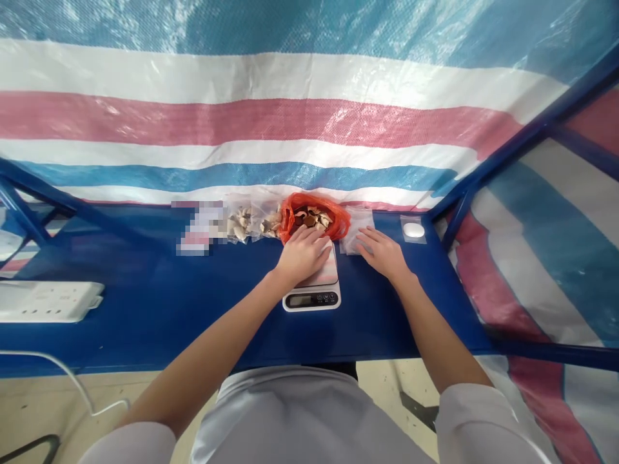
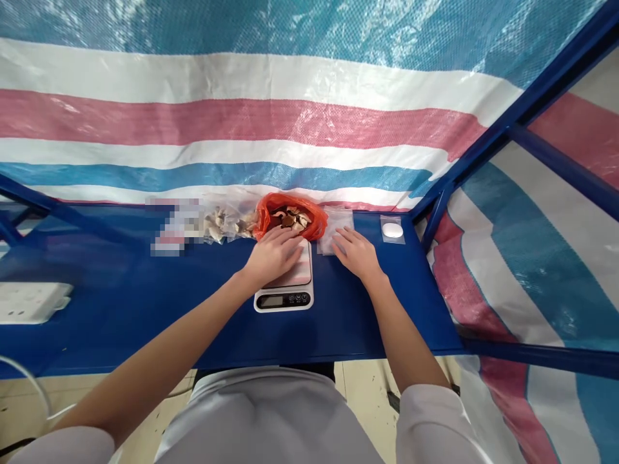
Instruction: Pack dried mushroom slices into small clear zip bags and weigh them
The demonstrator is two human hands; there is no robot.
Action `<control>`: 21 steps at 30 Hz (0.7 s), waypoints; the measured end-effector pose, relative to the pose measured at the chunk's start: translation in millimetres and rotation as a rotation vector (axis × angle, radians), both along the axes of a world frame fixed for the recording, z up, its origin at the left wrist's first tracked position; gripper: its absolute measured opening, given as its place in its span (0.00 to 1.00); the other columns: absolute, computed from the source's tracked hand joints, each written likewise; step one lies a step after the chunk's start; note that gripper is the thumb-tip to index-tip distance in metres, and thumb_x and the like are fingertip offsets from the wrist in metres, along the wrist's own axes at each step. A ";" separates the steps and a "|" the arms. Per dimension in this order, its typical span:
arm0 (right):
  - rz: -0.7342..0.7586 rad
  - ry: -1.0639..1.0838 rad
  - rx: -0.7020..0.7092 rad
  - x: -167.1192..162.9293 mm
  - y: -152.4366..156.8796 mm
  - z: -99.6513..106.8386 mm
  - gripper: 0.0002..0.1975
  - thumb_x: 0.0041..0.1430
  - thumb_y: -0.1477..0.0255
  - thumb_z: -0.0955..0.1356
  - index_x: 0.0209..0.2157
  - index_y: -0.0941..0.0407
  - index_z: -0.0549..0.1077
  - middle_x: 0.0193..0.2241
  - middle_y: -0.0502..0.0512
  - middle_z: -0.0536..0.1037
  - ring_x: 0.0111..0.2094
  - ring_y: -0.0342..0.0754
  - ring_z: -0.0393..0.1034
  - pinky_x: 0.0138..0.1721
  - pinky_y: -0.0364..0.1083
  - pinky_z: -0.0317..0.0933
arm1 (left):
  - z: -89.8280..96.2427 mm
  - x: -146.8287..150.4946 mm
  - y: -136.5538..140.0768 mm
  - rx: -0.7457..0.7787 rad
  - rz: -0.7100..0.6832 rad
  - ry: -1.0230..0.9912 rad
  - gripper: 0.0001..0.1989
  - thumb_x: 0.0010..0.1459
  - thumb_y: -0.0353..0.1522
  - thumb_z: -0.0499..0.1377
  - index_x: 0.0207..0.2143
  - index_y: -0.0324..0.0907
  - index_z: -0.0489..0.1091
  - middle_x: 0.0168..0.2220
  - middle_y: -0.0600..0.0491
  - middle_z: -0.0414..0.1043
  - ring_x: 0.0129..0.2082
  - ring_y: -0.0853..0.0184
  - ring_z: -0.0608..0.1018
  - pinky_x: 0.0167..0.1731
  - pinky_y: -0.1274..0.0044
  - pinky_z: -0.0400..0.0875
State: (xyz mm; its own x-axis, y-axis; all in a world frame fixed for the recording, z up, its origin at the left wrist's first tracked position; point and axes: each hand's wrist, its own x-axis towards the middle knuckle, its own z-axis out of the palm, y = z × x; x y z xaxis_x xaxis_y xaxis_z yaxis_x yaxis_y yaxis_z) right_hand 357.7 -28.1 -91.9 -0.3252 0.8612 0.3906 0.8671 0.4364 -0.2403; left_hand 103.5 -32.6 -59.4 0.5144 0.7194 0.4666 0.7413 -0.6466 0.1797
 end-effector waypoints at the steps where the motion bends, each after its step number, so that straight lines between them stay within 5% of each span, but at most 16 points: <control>1: -0.011 0.005 0.002 -5.6 -6.4 -1.1 0.17 0.70 0.64 0.62 0.48 0.53 0.80 0.55 0.57 0.79 0.59 0.56 0.71 0.60 0.54 0.66 | 0.3 -9.7 -1.1 0.000 0.022 -0.026 0.15 0.69 0.35 0.52 0.48 0.42 0.77 0.51 0.45 0.78 0.54 0.55 0.78 0.61 0.61 0.66; 11: -0.114 -0.043 0.016 -41.5 -45.6 -26.4 0.17 0.69 0.66 0.62 0.51 0.52 0.79 0.60 0.58 0.74 0.64 0.59 0.66 0.63 0.61 0.61 | -21.8 -88.1 -24.8 -0.030 0.184 -0.149 0.17 0.68 0.36 0.52 0.51 0.41 0.75 0.56 0.43 0.75 0.60 0.54 0.73 0.62 0.61 0.65; 21: -0.173 -0.062 -0.106 -46.6 -48.4 -31.2 0.22 0.70 0.62 0.61 0.61 0.52 0.71 0.66 0.60 0.67 0.68 0.59 0.59 0.67 0.62 0.54 | -48.5 -104.2 -33.8 -0.197 0.292 0.025 0.25 0.66 0.39 0.52 0.62 0.42 0.69 0.67 0.41 0.62 0.67 0.46 0.64 0.66 0.52 0.54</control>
